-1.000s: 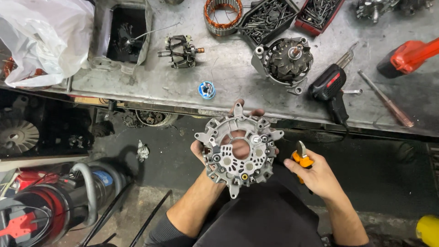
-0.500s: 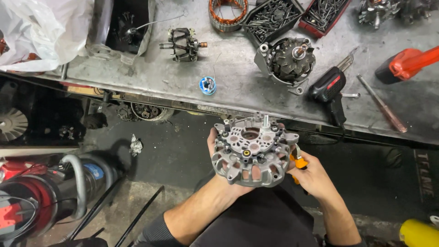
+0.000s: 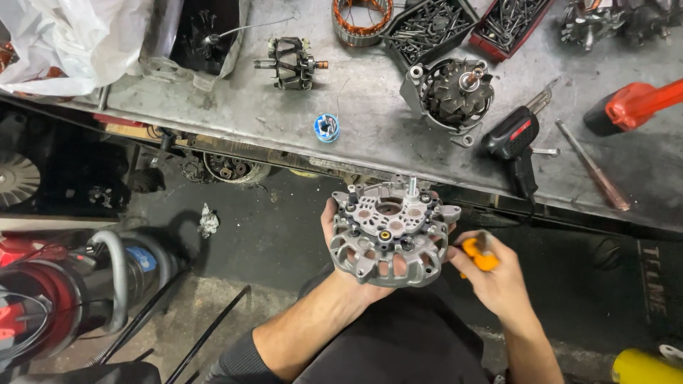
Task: The person uses pliers to remove a small component from a motor housing, then picks up a copper-wound stator and places it into a black motor casing. The person then removes the stator and manipulates the copper wires.
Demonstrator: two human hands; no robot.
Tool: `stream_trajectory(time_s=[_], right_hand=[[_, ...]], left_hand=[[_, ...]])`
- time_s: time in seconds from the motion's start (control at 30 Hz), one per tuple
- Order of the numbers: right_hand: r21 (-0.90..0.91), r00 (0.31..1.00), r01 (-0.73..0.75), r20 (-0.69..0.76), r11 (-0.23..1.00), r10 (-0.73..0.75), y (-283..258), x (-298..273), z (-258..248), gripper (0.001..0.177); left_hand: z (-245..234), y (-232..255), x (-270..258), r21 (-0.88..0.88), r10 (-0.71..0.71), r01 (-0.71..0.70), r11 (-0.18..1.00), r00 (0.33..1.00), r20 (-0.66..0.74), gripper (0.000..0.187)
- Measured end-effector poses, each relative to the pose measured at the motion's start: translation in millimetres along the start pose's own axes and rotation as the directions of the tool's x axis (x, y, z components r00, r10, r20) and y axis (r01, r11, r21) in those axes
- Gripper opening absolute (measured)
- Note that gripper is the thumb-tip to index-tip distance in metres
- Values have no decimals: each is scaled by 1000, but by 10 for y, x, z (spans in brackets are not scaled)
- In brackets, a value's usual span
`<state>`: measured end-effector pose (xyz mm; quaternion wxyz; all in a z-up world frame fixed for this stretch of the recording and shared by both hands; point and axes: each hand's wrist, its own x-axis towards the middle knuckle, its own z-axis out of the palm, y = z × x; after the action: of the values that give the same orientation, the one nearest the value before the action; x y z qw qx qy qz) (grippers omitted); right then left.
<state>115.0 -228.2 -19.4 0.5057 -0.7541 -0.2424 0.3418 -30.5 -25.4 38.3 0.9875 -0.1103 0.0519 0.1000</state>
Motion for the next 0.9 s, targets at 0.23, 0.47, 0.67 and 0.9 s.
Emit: stream_trajectory(time_s=[0.23,0.47,0.67,0.9], right_hand=[[-402,977,171,-50,899,-208,-958,-312,-67,53],[-803,903,391,239,449,-359,-1545,-437,-62,76],[-889,898,387,302,246,-320,-1531,-429,-71,86],[-889,899,390,310,242,-308,-1681,-381,-20,84]], left_hand=[[-127,71,-21,41,126,-127,991,991,39,100],[-126,39,4,178,228,-241,954,969,93,99],[-130,12,-12,221,283,-304,927,951,121,97],[-185,8,-36,267,316,-358,895,930,188,99]])
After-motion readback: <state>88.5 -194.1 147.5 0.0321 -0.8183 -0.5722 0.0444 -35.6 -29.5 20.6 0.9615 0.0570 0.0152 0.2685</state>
